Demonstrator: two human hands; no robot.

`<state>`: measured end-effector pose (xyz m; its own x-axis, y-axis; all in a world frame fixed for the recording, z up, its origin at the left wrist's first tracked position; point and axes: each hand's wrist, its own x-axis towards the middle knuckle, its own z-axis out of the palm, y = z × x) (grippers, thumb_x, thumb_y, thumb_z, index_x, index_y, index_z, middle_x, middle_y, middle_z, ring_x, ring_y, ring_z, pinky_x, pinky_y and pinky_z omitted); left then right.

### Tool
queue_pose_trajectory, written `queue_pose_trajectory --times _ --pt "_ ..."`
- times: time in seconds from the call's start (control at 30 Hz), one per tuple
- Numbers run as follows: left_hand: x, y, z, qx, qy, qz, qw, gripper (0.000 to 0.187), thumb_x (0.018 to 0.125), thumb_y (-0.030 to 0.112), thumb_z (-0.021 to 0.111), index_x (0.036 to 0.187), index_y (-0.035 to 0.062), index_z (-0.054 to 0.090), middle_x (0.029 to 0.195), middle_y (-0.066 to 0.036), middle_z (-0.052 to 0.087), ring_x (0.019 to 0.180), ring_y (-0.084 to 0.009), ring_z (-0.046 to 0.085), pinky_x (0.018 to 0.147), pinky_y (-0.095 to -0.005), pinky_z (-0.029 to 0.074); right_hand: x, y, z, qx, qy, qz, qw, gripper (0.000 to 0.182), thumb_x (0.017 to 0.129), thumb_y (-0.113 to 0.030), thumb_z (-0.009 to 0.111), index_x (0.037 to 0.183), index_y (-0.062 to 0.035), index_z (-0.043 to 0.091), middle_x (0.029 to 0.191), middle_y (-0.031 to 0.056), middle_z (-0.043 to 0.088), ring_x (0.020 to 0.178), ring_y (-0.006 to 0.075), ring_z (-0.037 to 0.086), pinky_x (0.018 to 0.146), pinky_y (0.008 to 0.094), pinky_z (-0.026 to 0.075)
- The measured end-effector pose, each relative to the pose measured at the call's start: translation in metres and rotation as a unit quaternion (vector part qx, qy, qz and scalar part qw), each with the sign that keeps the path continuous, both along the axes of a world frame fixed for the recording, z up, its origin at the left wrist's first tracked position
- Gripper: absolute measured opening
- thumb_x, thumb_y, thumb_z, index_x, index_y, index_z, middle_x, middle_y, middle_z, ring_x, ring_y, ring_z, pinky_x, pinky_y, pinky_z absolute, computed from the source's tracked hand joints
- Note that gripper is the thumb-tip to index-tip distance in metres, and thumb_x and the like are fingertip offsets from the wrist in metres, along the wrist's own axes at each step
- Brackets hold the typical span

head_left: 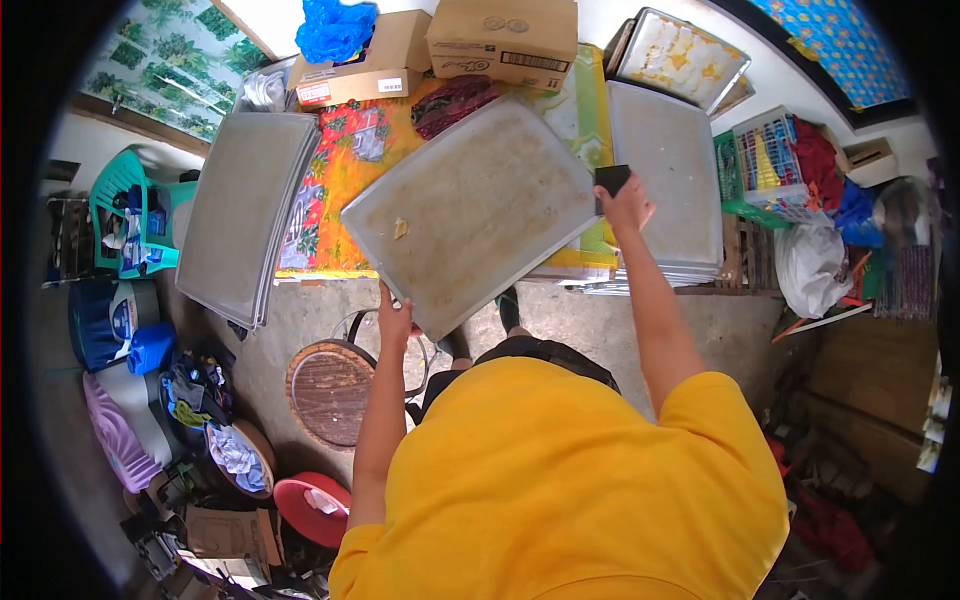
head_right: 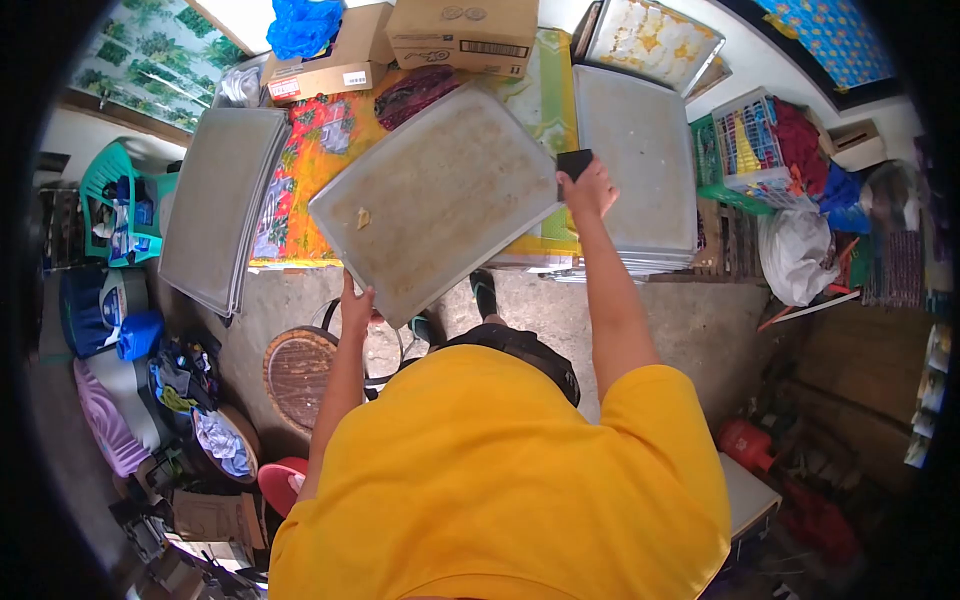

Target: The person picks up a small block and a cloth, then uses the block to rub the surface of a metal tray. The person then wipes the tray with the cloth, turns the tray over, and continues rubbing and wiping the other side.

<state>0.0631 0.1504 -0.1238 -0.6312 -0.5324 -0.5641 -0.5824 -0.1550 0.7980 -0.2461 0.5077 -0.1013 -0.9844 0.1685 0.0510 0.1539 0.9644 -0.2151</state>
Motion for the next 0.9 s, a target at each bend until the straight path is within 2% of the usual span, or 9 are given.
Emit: queue_pose_trajectory --times 0.1,0.17,0.27,0.4,0.53,0.6,0.8,0.83,0.9 --pt "0.001 -0.005 -0.011 -0.05 -0.017 -0.029 0.998 0.079 0.09 0.004 0.052 0.152 0.0207 0.007 0.091 -0.019 0.067 0.063 -0.0229 0.068 0.043 -0.0331 0.055 0.014 -0.015 -0.013 0.027 -0.007 0.051 0.998 0.089 0.072 -0.063 0.067 0.134 -0.0056 0.041 0.124 0.0134 0.056 0.115 0.0276 0.055 0.093 0.05 0.036" --pt "0.001 -0.004 -0.009 -0.025 -0.028 -0.03 0.999 0.079 0.089 0.004 0.052 0.152 0.0207 0.006 0.091 -0.019 0.067 0.064 -0.0232 0.068 0.042 -0.0329 0.055 0.045 -0.033 -0.023 0.052 0.039 0.144 0.987 0.088 0.073 -0.062 0.066 0.135 -0.0056 0.04 0.124 0.0131 0.056 0.117 0.0275 0.053 0.091 0.0493 0.037" --pt "0.001 -0.003 0.002 -0.002 -0.028 -0.027 0.999 0.08 0.089 0.004 0.052 0.152 0.0206 0.006 0.094 -0.02 0.067 0.066 -0.0237 0.068 0.042 -0.0327 0.054 0.049 -0.036 -0.014 0.01 0.061 0.164 0.985 0.087 0.073 -0.057 0.069 0.136 -0.0055 0.039 0.122 0.013 0.056 0.115 0.0292 0.053 0.093 0.0508 0.036" --pt "0.001 -0.005 -0.006 -0.027 0.005 -0.037 0.999 0.08 0.09 0.004 0.051 0.152 0.021 0.004 0.101 -0.021 0.066 0.069 -0.0256 0.069 0.043 -0.0334 0.056 0.032 -0.024 0.005 0.027 0.009 0.037 0.999 0.082 0.075 -0.056 0.068 0.134 -0.0059 0.041 0.118 0.0118 0.057 0.107 0.0276 0.056 0.088 0.048 0.037" --pt "0.005 -0.008 -0.021 -0.016 -0.006 -0.041 0.999 0.079 0.091 0.005 0.05 0.152 0.0212 0.003 0.105 -0.022 0.065 0.073 -0.0278 0.07 0.048 -0.0348 0.058 0.114 -0.096 -0.003 0.005 0.008 0.227 0.974 0.081 0.072 -0.053 0.07 0.134 -0.0097 0.042 0.121 0.0121 0.057 0.111 0.0289 0.054 0.089 0.0487 0.037" --pt "0.002 -0.008 -0.01 0.01 -0.022 -0.042 0.999 0.079 0.091 0.005 0.05 0.152 0.0206 0.003 0.105 -0.022 0.065 0.074 -0.0286 0.07 0.049 -0.0352 0.059 0.125 -0.108 -0.001 0.017 -0.022 0.263 0.964 0.08 0.073 -0.054 0.069 0.134 -0.0089 0.042 0.118 0.0102 0.057 0.11 0.0286 0.054 0.089 0.048 0.036" --pt "0.005 -0.007 -0.008 0.014 -0.006 -0.034 0.999 0.077 0.091 0.005 0.049 0.152 0.0211 0.004 0.103 -0.021 0.066 0.067 -0.0264 0.069 0.046 -0.0338 0.058 0.052 -0.044 0.003 0.009 0.054 0.042 0.998 0.081 0.073 -0.056 0.068 0.131 -0.0045 0.044 0.116 0.0135 0.06 0.106 0.0301 0.057 0.084 0.0484 0.038" --pt "0.004 -0.008 -0.01 -0.006 -0.001 -0.037 0.999 0.077 0.091 0.005 0.049 0.152 0.0209 0.005 0.101 -0.021 0.066 0.067 -0.026 0.069 0.046 -0.0338 0.057 0.061 -0.056 0.001 0.018 0.004 0.04 0.999 0.079 0.075 -0.05 0.07 0.134 -0.0064 0.042 0.123 0.0125 0.056 0.113 0.0283 0.053 0.088 0.0489 0.037" --pt "0.005 -0.009 -0.025 -0.046 0.007 -0.044 0.998 0.075 0.091 0.006 0.049 0.152 0.0206 0.007 0.098 -0.02 0.066 0.065 -0.0252 0.069 0.045 -0.0338 0.057 0.105 -0.094 -0.013 -0.053 0.012 0.152 0.987 0.078 0.073 -0.05 0.07 0.133 -0.0074 0.043 0.123 0.0139 0.055 0.114 0.0299 0.052 0.089 0.0492 0.038"
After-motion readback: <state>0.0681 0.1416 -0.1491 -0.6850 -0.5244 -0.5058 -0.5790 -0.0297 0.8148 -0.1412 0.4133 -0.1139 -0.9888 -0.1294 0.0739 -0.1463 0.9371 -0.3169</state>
